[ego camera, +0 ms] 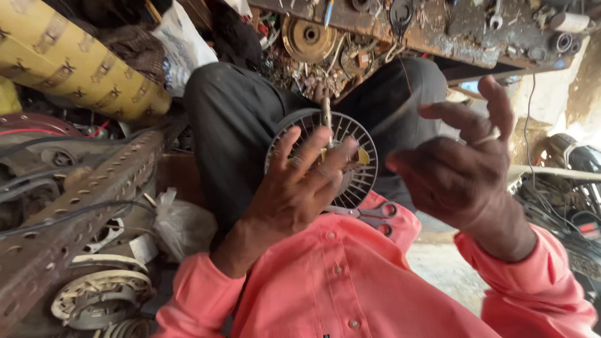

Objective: The person connects wires to a ceiling fan stator, uses scissors to cut material, and organizes the internal winding components.

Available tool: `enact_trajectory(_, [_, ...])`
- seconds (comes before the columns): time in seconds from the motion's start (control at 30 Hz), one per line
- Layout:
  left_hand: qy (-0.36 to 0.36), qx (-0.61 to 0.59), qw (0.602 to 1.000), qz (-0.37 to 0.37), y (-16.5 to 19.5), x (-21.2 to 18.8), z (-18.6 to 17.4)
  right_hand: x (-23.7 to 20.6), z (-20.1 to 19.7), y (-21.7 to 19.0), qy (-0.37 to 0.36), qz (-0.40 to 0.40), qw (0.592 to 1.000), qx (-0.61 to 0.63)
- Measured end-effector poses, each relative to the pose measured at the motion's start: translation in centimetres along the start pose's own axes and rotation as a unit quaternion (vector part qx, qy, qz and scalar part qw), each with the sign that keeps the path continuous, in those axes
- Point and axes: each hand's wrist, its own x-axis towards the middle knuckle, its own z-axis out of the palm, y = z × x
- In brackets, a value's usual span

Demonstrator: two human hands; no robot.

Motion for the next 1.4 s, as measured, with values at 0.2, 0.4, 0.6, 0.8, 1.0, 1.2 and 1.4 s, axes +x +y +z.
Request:
enact_trajectory(0.2, [0.015, -0.007, 1.0, 0.001, 0.4, -1.2, 0.1, -0.1, 0.5, 1.5, -0.027, -0.101, 0.994, 0.01])
enact_trajectory(0.4, [0.059, -0.004, 0.998, 0.007, 0.8, 0.3, 0.0, -0.3, 5.4, 4.7, -0.183, 0.248, 0.922, 0.234])
enact_trajectory(0.6, [0.027, -0.202, 0.955, -0.217, -3.4, 6.6, 0.2, 0.1, 6.7, 4.9, -0.115, 0.231, 0.966, 0.015])
enact_trajectory(0.8, [-0.043, -0.363, 0.911, -0.188, -6.1, 5.9, -1.7, -2.6, 4.4, -1.5, -0.268, 0.066, 0.954, 0.121])
enact_trajectory(1.0, [0.103, 0.008, 0.995, 0.01, 0.4, 2.6, -1.6, -2.0, 5.8, 3.1, -0.142, 0.226, 0.946, 0.182])
enact_trajectory(1.2, [0.06, -0.338, 0.918, -0.198, -3.7, 6.6, 0.7, 0.4, 6.8, 3.1, -0.101, 0.236, 0.966, 0.038])
enact_trajectory(1.4, [-0.013, -0.359, 0.919, -0.166, -5.4, 5.8, -1.2, -2.2, 4.1, -2.3, -0.248, 0.034, 0.964, 0.087])
